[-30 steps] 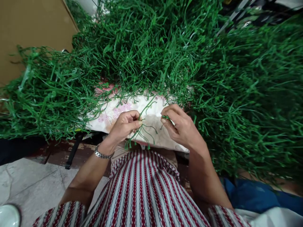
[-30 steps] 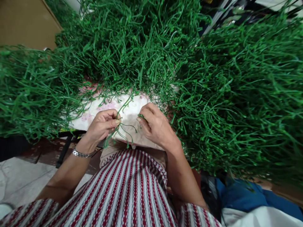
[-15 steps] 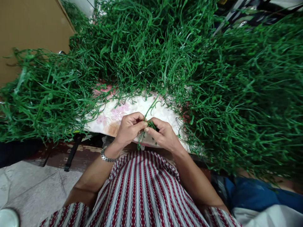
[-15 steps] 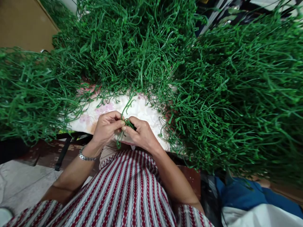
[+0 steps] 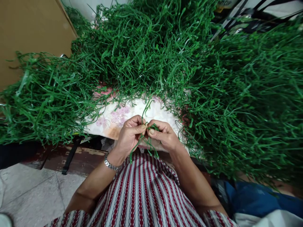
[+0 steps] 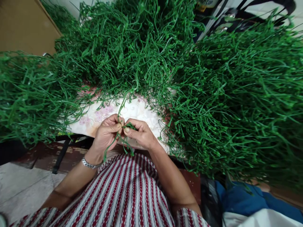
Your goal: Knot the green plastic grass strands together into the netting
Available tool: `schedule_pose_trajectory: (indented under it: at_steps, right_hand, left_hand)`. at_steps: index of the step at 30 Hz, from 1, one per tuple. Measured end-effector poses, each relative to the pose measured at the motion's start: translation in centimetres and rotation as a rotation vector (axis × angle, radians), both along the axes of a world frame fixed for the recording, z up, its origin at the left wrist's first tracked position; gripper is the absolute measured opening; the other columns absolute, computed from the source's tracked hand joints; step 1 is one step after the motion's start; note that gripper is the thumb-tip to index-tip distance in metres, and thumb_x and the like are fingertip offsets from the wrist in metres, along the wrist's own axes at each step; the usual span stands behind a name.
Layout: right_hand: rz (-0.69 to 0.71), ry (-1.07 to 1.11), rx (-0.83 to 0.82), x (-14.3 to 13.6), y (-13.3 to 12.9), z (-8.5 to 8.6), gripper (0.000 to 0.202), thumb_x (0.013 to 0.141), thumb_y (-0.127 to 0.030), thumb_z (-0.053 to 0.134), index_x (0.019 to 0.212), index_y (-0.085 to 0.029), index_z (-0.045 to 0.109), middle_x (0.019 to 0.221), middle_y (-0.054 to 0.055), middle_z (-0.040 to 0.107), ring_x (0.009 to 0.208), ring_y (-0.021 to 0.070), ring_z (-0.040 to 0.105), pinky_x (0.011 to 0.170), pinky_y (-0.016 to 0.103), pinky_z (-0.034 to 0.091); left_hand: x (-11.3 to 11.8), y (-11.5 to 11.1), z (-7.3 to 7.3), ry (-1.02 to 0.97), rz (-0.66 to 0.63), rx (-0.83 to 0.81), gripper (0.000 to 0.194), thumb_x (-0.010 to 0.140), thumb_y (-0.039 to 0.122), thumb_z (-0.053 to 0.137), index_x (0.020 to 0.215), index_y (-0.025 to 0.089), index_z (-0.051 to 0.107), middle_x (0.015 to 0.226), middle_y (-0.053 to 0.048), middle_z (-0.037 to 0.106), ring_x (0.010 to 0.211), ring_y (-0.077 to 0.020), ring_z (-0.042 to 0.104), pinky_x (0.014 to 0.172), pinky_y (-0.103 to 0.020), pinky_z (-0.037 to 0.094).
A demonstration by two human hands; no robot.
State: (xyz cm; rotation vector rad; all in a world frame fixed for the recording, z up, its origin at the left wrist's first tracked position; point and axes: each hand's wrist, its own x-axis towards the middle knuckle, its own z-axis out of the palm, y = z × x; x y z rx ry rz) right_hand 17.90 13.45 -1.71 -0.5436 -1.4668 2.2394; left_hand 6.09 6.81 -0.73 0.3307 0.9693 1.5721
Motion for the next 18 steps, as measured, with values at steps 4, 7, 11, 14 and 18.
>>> schedule_pose_trajectory:
  at_steps: [4,7,11,14,18]
  right_hand:
    - [-0.050,-0.079,0.115,-0.3,0.1,0.0,0.033,0.074,-0.045,0.062,0.068,-0.015,0.050,0.056,-0.005,0.039,0.051,0.0059,0.031,0.049,0.019,0.025]
    - [-0.052,-0.096,0.187,-0.5,0.2,0.0,0.036,0.074,-0.046,0.061,0.063,-0.015,0.047,0.055,-0.005,0.033,0.052,0.0058,0.027,0.047,0.019,0.022]
    - [-0.043,-0.059,0.139,-0.9,0.3,0.1,0.034,0.073,-0.044,0.063,0.063,-0.015,0.050,0.055,-0.005,0.035,0.051,0.0057,0.028,0.048,0.020,0.022]
    - [-0.035,-0.003,0.027,-1.2,0.2,0.1,0.030,0.072,-0.043,0.064,0.068,-0.015,0.054,0.052,-0.006,0.035,0.046,0.0047,0.024,0.045,0.020,0.020]
    - [-0.088,0.028,-0.021,-1.5,-0.1,0.2,0.029,0.068,-0.041,0.067,0.067,-0.015,0.054,0.050,-0.006,0.035,0.043,0.0043,0.025,0.044,0.020,0.017]
  left_hand:
    - [0.3,0.1,-0.1,0.233,0.129,0.099,0.017,0.064,0.020,0.068,0.064,0.016,0.052,0.064,0.003,0.050,0.057,-0.0059,0.044,0.054,-0.017,0.037]
    - [0.4,0.3,-0.1,0.325,0.146,0.138,0.019,0.068,0.025,0.065,0.064,0.017,0.048,0.065,0.003,0.045,0.061,-0.0081,0.041,0.056,-0.019,0.035]
    - [0.4,0.7,0.1,0.222,0.106,0.068,0.023,0.068,0.030,0.063,0.064,0.017,0.045,0.063,0.003,0.040,0.054,-0.0073,0.032,0.049,-0.020,0.027]
    - [0.3,0.9,0.3,0.146,0.135,0.035,0.019,0.066,0.025,0.063,0.064,0.016,0.047,0.064,0.003,0.041,0.051,-0.0060,0.027,0.046,-0.020,0.022]
    - [0.6,1.0,0.3,0.111,0.171,0.044,0.016,0.064,0.025,0.062,0.064,0.016,0.048,0.065,0.002,0.042,0.050,-0.0060,0.025,0.046,-0.021,0.021]
